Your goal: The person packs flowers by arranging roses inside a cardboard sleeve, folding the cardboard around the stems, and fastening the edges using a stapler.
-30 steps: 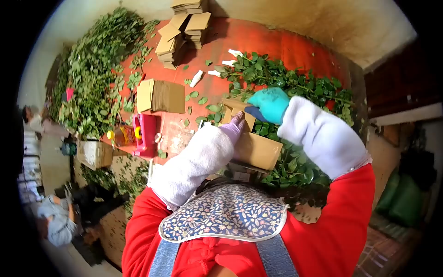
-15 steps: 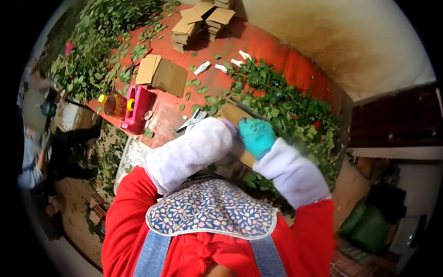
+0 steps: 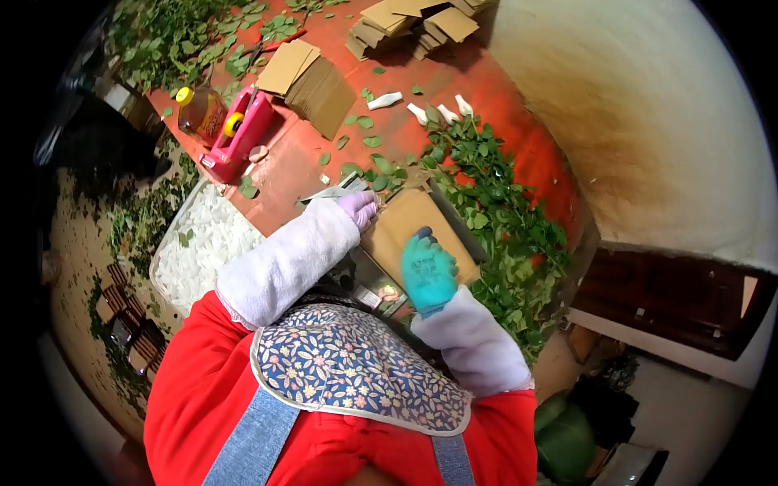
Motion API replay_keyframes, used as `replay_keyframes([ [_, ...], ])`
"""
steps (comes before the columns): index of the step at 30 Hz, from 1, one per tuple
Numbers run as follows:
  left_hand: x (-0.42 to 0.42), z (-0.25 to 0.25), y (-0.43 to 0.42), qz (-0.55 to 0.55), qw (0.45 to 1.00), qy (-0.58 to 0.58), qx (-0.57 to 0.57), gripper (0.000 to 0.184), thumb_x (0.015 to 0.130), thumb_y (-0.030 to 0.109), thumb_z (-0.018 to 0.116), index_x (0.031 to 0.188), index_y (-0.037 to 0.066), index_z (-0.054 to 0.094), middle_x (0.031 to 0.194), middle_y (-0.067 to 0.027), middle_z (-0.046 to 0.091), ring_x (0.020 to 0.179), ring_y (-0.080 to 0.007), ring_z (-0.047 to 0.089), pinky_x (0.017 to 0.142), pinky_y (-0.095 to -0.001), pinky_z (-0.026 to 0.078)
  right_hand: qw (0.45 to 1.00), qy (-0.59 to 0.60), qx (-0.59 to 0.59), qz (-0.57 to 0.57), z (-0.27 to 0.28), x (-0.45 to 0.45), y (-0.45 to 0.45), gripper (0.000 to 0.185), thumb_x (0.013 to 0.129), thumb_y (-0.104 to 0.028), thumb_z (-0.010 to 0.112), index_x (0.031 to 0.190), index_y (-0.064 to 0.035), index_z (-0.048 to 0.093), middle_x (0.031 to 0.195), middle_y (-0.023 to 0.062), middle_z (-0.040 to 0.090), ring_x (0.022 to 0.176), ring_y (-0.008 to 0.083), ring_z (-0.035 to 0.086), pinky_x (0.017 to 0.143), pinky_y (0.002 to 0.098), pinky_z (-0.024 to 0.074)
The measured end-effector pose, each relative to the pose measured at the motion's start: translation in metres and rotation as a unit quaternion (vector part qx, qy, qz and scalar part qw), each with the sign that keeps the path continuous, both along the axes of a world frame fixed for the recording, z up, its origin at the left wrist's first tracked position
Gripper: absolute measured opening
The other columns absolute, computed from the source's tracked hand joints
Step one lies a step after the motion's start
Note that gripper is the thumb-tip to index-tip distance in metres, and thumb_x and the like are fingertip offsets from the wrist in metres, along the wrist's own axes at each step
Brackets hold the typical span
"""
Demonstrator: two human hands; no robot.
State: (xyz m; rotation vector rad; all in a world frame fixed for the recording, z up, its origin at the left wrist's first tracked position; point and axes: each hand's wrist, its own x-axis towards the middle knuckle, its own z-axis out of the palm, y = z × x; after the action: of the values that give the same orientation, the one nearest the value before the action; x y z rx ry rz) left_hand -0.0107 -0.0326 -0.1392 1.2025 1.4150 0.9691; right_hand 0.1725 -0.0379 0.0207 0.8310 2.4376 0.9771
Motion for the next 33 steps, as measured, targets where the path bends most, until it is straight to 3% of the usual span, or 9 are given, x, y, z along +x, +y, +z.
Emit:
replay_keyframes([
  [3, -0.023, 0.094, -0.001, -0.008, 0.992, -0.029, -0.126, 0.041, 0.095, 0.044, 0.053, 0.104, 0.006, 0.062, 0.087, -0.0096, 0.066, 0.082, -0.0206, 0.062, 0.073, -0.0310, 0.048, 0.998, 0.018, -0.048, -0.030, 0.003, -0.002, 0.001, 0.040, 0.081, -0.013, 0.056, 0.117, 0.0058, 0.054, 0.072, 0.0012, 0.051, 0.056, 0.0119, 0.053, 0.041, 0.0314, 0.0406],
  [5, -0.031, 0.137, -0.001, -0.163, 0.960, 0.094, -0.207, 0.056, 0.090, 0.058, 0.054, 0.105, 0.005, 0.063, 0.094, -0.0079, 0.068, 0.088, -0.0214, 0.063, 0.077, -0.0355, 0.048, 0.997, -0.001, -0.072, -0.014, 0.017, -0.009, 0.001, 0.042, 0.081, -0.013, 0.056, 0.118, 0.0070, 0.052, 0.073, -0.0004, 0.052, 0.058, 0.0126, 0.056, 0.043, 0.0313, 0.0422],
  [9, -0.008, 0.081, 0.015, -0.210, 0.952, 0.035, -0.220, 0.061, 0.082, 0.056, 0.066, 0.116, 0.006, 0.060, 0.101, -0.0101, 0.069, 0.093, -0.0248, 0.063, 0.083, -0.0389, 0.048, 0.981, 0.024, -0.164, -0.103, 0.023, -0.009, -0.005, 0.057, 0.073, -0.013, 0.067, 0.124, 0.0083, 0.050, 0.086, 0.0060, 0.058, 0.071, 0.0194, 0.061, 0.053, 0.0349, 0.0481],
  [11, -0.003, 0.063, 0.010, -0.229, 0.953, 0.123, -0.155, 0.074, 0.085, 0.064, 0.053, 0.138, 0.013, 0.043, 0.133, -0.0096, 0.054, 0.117, -0.0307, 0.055, 0.095, -0.0412, 0.047, 0.988, 0.033, -0.123, -0.087, 0.018, -0.008, -0.007, 0.054, 0.075, -0.013, 0.064, 0.123, 0.0068, 0.050, 0.086, 0.0047, 0.057, 0.071, 0.0174, 0.060, 0.053, 0.0336, 0.0472],
  [17, -0.009, 0.101, 0.007, -0.208, 0.957, 0.163, -0.121, 0.062, 0.083, 0.056, 0.063, 0.114, 0.002, 0.058, 0.099, -0.0173, 0.068, 0.094, -0.0326, 0.064, 0.083, -0.0414, 0.048, 0.996, 0.039, -0.029, -0.070, 0.005, -0.002, -0.008, 0.042, 0.082, -0.011, 0.053, 0.121, 0.0030, 0.052, 0.084, 0.0018, 0.054, 0.070, 0.0122, 0.056, 0.050, 0.0296, 0.0440],
  [24, -0.002, 0.110, 0.001, -0.197, 0.952, 0.205, -0.116, 0.058, 0.086, 0.054, 0.060, 0.111, 0.002, 0.058, 0.098, -0.0202, 0.067, 0.096, -0.0378, 0.062, 0.084, -0.0432, 0.048, 0.992, 0.044, -0.045, -0.113, 0.002, -0.003, -0.012, 0.046, 0.082, -0.012, 0.053, 0.126, 0.0016, 0.050, 0.084, 0.0007, 0.053, 0.067, 0.0109, 0.055, 0.044, 0.0299, 0.0419],
  [27, -0.005, 0.125, 0.000, -0.187, 0.954, 0.202, -0.122, 0.057, 0.087, 0.051, 0.061, 0.114, 0.001, 0.058, 0.099, -0.0188, 0.068, 0.095, -0.0344, 0.064, 0.084, -0.0410, 0.048, 0.989, 0.035, -0.046, -0.133, 0.004, -0.009, -0.014, 0.047, 0.082, -0.013, 0.053, 0.127, 0.0009, 0.049, 0.085, 0.0004, 0.053, 0.065, 0.0106, 0.054, 0.041, 0.0307, 0.0403],
  [31, 0.002, 0.069, 0.002, -0.146, 0.978, 0.089, -0.119, 0.056, 0.087, 0.048, 0.063, 0.118, 0.000, 0.058, 0.099, -0.0157, 0.069, 0.091, -0.0278, 0.065, 0.083, -0.0373, 0.049, 0.990, 0.027, -0.038, -0.137, 0.007, -0.008, -0.016, 0.048, 0.082, -0.013, 0.053, 0.127, 0.0016, 0.048, 0.085, 0.0010, 0.053, 0.063, 0.0107, 0.055, 0.042, 0.0303, 0.0421],
  [33, 0.000, 0.059, 0.001, -0.165, 0.976, 0.035, -0.138, 0.075, 0.089, 0.053, 0.057, 0.137, -0.003, 0.042, 0.128, -0.0196, 0.057, 0.118, -0.0325, 0.055, 0.100, -0.0378, 0.042, 0.989, 0.045, -0.035, -0.136, 0.004, -0.006, -0.016, 0.048, 0.082, -0.013, 0.053, 0.127, 0.0020, 0.048, 0.086, 0.0015, 0.054, 0.063, 0.0112, 0.055, 0.043, 0.0305, 0.0431],
])
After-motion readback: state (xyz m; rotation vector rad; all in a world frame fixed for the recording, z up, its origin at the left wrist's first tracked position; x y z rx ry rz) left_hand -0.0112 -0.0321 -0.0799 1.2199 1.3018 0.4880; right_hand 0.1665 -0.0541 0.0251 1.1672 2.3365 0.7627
